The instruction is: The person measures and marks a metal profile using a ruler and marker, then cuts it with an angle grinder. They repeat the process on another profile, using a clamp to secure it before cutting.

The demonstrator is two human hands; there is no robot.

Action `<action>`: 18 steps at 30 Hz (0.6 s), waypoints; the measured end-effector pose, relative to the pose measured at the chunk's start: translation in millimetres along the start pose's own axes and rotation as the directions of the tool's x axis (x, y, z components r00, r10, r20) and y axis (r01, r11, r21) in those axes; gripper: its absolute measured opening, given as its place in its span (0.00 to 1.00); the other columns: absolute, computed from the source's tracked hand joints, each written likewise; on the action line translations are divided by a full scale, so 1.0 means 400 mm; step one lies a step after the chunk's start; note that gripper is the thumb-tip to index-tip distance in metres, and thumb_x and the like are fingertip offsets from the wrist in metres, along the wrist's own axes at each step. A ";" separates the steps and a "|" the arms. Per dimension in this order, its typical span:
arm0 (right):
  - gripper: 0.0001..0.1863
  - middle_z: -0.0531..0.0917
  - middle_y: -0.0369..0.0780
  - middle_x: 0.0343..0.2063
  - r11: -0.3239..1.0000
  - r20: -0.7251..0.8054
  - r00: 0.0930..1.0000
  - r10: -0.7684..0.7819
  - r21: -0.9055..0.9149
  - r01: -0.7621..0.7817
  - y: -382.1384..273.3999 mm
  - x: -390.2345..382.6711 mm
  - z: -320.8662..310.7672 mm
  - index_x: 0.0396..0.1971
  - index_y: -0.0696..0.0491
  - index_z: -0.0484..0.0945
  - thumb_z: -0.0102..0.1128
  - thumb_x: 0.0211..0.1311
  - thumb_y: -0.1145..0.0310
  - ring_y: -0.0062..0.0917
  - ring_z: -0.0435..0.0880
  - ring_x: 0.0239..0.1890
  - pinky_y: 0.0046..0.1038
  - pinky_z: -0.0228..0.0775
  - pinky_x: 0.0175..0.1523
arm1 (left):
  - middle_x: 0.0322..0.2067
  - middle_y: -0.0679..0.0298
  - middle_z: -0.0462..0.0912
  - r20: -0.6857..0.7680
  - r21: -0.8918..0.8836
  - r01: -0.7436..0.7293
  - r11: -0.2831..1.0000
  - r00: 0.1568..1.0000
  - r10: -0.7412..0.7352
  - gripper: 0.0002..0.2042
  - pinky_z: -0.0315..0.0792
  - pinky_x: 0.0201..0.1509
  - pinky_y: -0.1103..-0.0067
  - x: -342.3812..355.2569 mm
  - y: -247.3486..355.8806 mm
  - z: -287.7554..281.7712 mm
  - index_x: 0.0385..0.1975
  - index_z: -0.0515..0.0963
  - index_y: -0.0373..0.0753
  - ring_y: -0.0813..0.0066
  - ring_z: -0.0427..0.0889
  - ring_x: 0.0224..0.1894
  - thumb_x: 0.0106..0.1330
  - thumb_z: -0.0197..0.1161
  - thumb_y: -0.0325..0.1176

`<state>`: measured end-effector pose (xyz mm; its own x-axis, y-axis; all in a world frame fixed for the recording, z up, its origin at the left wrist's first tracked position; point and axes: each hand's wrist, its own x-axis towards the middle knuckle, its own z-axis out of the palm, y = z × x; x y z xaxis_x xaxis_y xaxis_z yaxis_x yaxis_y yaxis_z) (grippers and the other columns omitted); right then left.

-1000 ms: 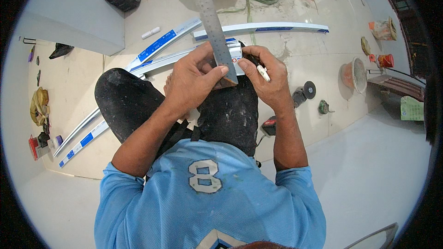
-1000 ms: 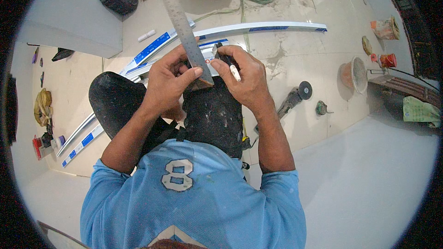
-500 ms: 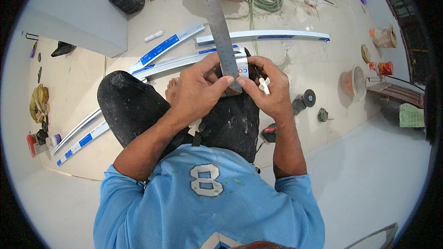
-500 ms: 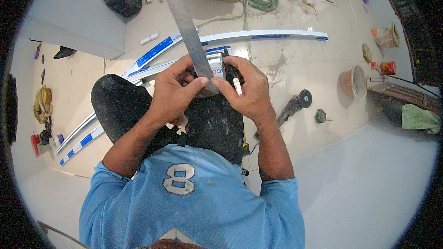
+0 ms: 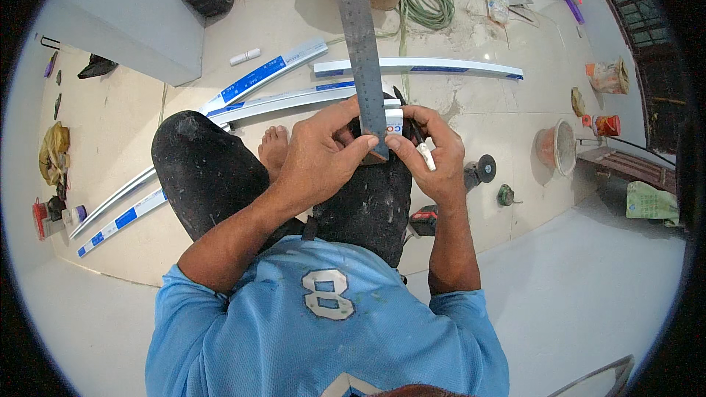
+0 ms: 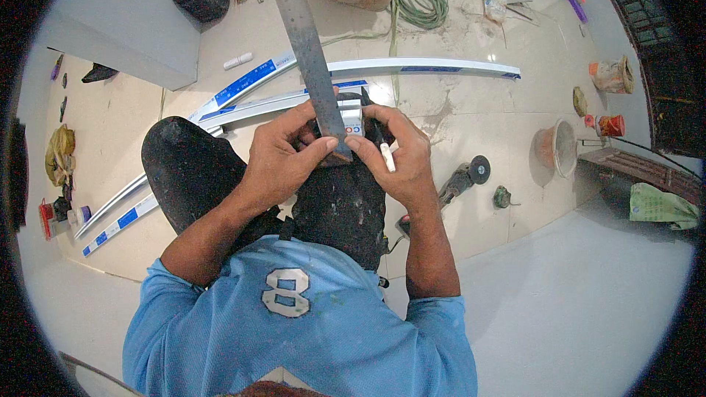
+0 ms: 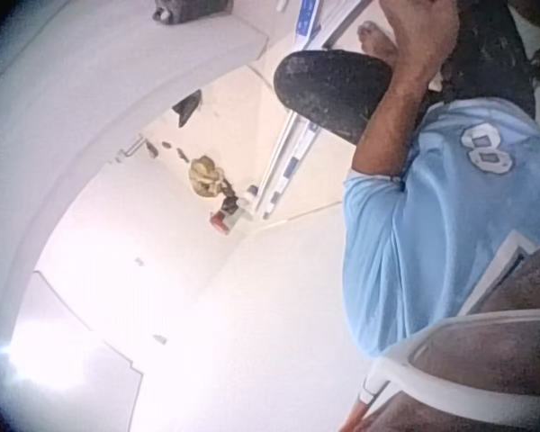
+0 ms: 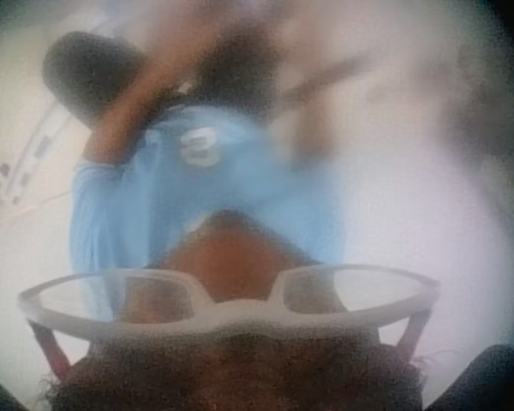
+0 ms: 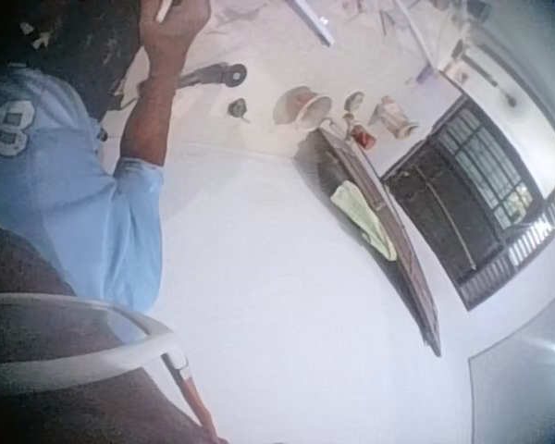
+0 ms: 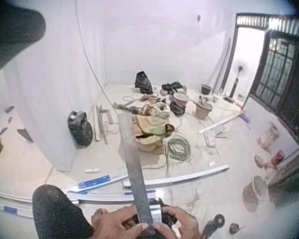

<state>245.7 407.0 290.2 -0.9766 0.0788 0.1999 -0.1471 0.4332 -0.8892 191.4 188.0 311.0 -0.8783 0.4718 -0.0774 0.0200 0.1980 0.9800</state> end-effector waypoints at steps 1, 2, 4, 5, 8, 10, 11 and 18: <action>0.21 0.90 0.43 0.41 1.000 -0.006 1.000 -0.001 0.011 0.002 0.002 -0.002 0.002 0.55 0.59 0.84 0.79 0.67 0.68 0.25 0.89 0.41 0.30 0.81 0.47 | 0.46 0.65 0.90 -0.004 0.002 -0.015 1.000 1.000 0.015 0.31 0.80 0.40 0.84 -0.001 0.001 0.001 0.75 0.76 0.38 0.88 0.80 0.35 0.70 0.71 0.22; 0.21 0.90 0.43 0.41 1.000 -0.012 1.000 -0.003 0.021 0.003 0.003 -0.003 0.003 0.55 0.59 0.84 0.79 0.67 0.68 0.25 0.89 0.41 0.30 0.81 0.47 | 0.46 0.64 0.90 -0.009 0.005 -0.030 1.000 1.000 0.030 0.31 0.80 0.40 0.84 -0.002 0.003 0.002 0.75 0.76 0.38 0.88 0.80 0.35 0.70 0.71 0.22; 0.21 0.90 0.43 0.41 1.000 -0.017 1.000 -0.002 0.014 0.002 0.000 -0.004 0.003 0.55 0.59 0.84 0.79 0.67 0.68 0.25 0.89 0.41 0.30 0.81 0.47 | 0.48 0.63 0.90 -0.013 -0.002 -0.040 0.999 0.999 0.040 0.31 0.80 0.40 0.83 -0.003 0.006 0.003 0.75 0.76 0.38 0.88 0.80 0.35 0.70 0.71 0.23; 0.21 0.90 0.43 0.41 1.000 -0.020 1.000 -0.002 0.011 0.002 -0.001 -0.004 0.004 0.55 0.59 0.84 0.80 0.67 0.68 0.25 0.89 0.41 0.30 0.81 0.47 | 0.48 0.62 0.90 -0.012 -0.011 -0.034 0.999 0.999 0.034 0.31 0.80 0.40 0.83 -0.003 0.008 0.002 0.75 0.76 0.37 0.87 0.81 0.35 0.70 0.71 0.23; 0.21 0.90 0.43 0.41 1.000 -0.018 1.000 0.016 -0.002 -0.016 -0.002 -0.006 0.004 0.55 0.59 0.84 0.80 0.67 0.67 0.25 0.89 0.42 0.30 0.81 0.47 | 0.49 0.62 0.90 -0.010 0.000 -0.016 1.000 1.000 0.016 0.31 0.80 0.40 0.83 -0.004 0.007 0.001 0.75 0.76 0.38 0.87 0.81 0.35 0.70 0.72 0.24; 0.21 0.90 0.43 0.41 1.000 -0.020 1.000 0.012 -0.011 -0.012 -0.002 -0.007 0.005 0.55 0.59 0.84 0.80 0.66 0.68 0.25 0.89 0.42 0.30 0.81 0.48 | 0.47 0.61 0.90 -0.016 0.016 -0.024 1.000 1.000 0.024 0.30 0.80 0.39 0.83 -0.004 0.008 0.001 0.74 0.77 0.37 0.86 0.82 0.35 0.70 0.72 0.23; 0.21 0.90 0.43 0.41 1.000 -0.022 1.000 0.010 -0.015 -0.010 -0.002 -0.007 0.006 0.55 0.59 0.84 0.80 0.66 0.68 0.25 0.89 0.42 0.30 0.81 0.48 | 0.46 0.60 0.90 -0.023 0.021 -0.039 0.999 0.999 0.040 0.29 0.81 0.38 0.83 -0.004 0.010 0.003 0.73 0.77 0.36 0.86 0.83 0.35 0.70 0.71 0.23; 0.22 0.90 0.43 0.41 1.000 -0.013 1.000 0.017 0.020 -0.017 0.008 -0.007 0.003 0.55 0.59 0.85 0.81 0.66 0.68 0.25 0.89 0.42 0.30 0.82 0.48 | 0.43 0.65 0.91 -0.029 0.042 0.003 0.999 1.000 -0.002 0.30 0.78 0.39 0.83 -0.001 0.006 0.004 0.74 0.78 0.38 0.87 0.80 0.34 0.69 0.73 0.25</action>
<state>247.6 407.2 286.3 -0.9768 0.0981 0.1905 -0.1340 0.4138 -0.9005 192.7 189.5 313.3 -0.8917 0.4466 -0.0740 0.0374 0.2356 0.9711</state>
